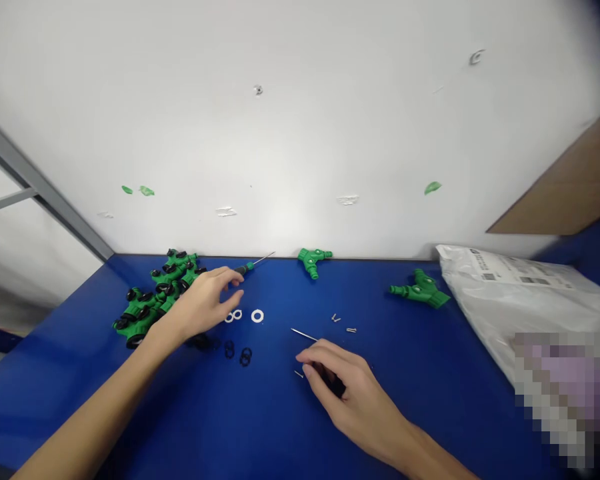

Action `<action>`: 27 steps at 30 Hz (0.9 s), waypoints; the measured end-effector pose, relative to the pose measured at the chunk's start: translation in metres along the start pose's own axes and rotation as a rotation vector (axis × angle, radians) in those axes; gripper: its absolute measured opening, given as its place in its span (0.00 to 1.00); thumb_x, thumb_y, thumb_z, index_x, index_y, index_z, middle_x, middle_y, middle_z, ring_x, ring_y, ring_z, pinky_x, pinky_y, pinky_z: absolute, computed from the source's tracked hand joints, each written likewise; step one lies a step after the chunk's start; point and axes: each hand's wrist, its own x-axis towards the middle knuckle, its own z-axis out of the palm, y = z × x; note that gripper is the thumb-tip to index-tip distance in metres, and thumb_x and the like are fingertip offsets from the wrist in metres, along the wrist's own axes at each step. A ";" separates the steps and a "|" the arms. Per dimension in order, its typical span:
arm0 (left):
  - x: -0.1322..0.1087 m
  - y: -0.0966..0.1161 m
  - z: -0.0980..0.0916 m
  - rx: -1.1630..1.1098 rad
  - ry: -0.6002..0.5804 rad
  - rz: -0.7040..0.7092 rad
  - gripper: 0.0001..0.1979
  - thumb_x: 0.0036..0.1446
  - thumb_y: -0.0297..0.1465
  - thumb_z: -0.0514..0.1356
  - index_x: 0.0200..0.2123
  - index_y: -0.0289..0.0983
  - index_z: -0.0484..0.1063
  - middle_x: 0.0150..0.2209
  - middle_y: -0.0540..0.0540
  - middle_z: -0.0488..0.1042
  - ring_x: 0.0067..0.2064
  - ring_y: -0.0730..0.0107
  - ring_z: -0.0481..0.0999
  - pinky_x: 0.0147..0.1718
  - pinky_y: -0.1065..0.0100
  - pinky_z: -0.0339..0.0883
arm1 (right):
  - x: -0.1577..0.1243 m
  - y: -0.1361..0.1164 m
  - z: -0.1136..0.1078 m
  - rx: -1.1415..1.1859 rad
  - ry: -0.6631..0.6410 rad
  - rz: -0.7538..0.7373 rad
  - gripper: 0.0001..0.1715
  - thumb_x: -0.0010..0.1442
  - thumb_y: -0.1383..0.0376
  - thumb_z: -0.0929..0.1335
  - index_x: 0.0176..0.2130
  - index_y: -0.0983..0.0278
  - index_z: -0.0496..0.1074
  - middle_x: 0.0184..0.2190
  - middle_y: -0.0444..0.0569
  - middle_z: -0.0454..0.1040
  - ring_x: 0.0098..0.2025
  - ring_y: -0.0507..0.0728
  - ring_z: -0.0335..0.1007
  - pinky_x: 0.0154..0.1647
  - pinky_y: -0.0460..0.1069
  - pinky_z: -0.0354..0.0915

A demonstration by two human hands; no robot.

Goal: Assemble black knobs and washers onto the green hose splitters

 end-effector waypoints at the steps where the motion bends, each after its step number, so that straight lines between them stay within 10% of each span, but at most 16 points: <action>1: 0.011 0.004 0.006 -0.006 -0.007 0.014 0.11 0.61 0.31 0.56 0.45 0.34 0.73 0.42 0.40 0.78 0.40 0.60 0.77 0.43 0.59 0.72 | 0.000 0.000 0.000 -0.005 0.001 -0.007 0.12 0.68 0.68 0.61 0.41 0.62 0.74 0.34 0.48 0.75 0.34 0.55 0.72 0.36 0.50 0.67; 7: 0.081 0.048 0.058 -0.019 -0.046 -0.049 0.28 0.59 0.40 0.64 0.58 0.33 0.66 0.54 0.36 0.73 0.53 0.51 0.74 0.51 0.50 0.70 | -0.001 0.002 0.000 -0.004 0.010 -0.012 0.11 0.67 0.69 0.62 0.41 0.62 0.74 0.35 0.48 0.76 0.34 0.55 0.71 0.36 0.50 0.66; 14: 0.127 0.070 0.091 -0.054 -0.063 -0.214 0.17 0.65 0.35 0.60 0.55 0.36 0.69 0.54 0.40 0.72 0.49 0.58 0.76 0.46 0.53 0.74 | -0.002 -0.001 -0.002 0.002 0.011 -0.018 0.11 0.65 0.72 0.63 0.41 0.62 0.74 0.35 0.47 0.76 0.35 0.55 0.72 0.38 0.50 0.66; 27: 0.034 0.062 0.049 -0.399 -0.153 -0.068 0.11 0.58 0.36 0.61 0.40 0.35 0.67 0.37 0.45 0.75 0.33 0.68 0.75 0.32 0.66 0.72 | 0.001 0.000 -0.007 -0.065 0.391 -0.050 0.08 0.62 0.73 0.62 0.32 0.62 0.64 0.26 0.43 0.65 0.27 0.52 0.62 0.28 0.47 0.60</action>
